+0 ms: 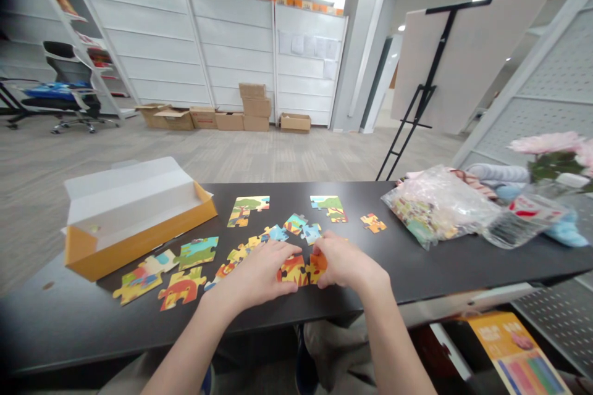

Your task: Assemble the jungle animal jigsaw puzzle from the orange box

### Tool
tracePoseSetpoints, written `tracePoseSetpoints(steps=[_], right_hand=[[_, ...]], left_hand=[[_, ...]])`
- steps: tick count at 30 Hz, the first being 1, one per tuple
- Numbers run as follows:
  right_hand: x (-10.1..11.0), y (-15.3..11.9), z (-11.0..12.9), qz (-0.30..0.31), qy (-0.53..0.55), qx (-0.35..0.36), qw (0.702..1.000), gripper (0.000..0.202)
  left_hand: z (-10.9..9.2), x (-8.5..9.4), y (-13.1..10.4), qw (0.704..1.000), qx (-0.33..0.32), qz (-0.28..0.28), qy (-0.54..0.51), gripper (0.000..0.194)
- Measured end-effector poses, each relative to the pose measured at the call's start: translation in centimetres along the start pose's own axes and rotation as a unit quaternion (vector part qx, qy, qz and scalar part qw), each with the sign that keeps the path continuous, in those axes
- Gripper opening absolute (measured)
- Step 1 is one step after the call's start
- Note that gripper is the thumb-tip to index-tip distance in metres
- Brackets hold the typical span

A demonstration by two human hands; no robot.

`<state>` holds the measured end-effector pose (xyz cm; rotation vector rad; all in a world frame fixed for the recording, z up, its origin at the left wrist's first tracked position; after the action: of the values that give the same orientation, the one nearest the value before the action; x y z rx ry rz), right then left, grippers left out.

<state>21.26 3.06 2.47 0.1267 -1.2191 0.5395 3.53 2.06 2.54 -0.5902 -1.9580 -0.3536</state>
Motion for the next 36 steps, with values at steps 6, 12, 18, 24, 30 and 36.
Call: tracePoseSetpoints(steps=[6,12,18,24,30,36], right_hand=[[0.1,-0.1,0.5,-0.011,0.026,0.035,0.999,0.054],[0.3,0.0,0.6,0.0,0.04,0.023,0.999,0.051],[0.5,0.0,1.2,0.001,0.015,0.022,1.0,0.052],[1.3,-0.6,-0.8,-0.008,0.043,0.013,0.999,0.058],[2.4,-1.7,-5.5,-0.056,0.025,-0.063,0.996,0.048],[2.2,-1.7,-6.8,-0.092,0.022,-0.07,0.993,0.057]], left_hand=[[0.1,-0.2,0.1,1.0,0.001,0.007,-0.007,0.05],[-0.3,0.0,0.1,1.0,-0.016,0.004,-0.007,0.044],[-0.5,-0.1,-0.2,0.999,-0.041,0.017,0.011,0.036],[-0.8,-0.1,-0.5,0.999,-0.046,0.02,0.018,0.028],[-1.5,0.3,-0.6,0.998,-0.038,0.031,0.035,0.024],[-1.8,0.4,-0.5,0.998,-0.04,0.033,0.036,0.024]])
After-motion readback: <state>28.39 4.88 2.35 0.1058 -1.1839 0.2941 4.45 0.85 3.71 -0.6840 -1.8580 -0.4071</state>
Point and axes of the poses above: each hand's wrist, its own y-axis towards the middle knuckle, its own x-axis out of the back of the hand, z = x × y, the point moved 5 cm from there along y, towards the middle knuckle, and after that the axes turned 9 degrees about x, right-handed, at the moved point
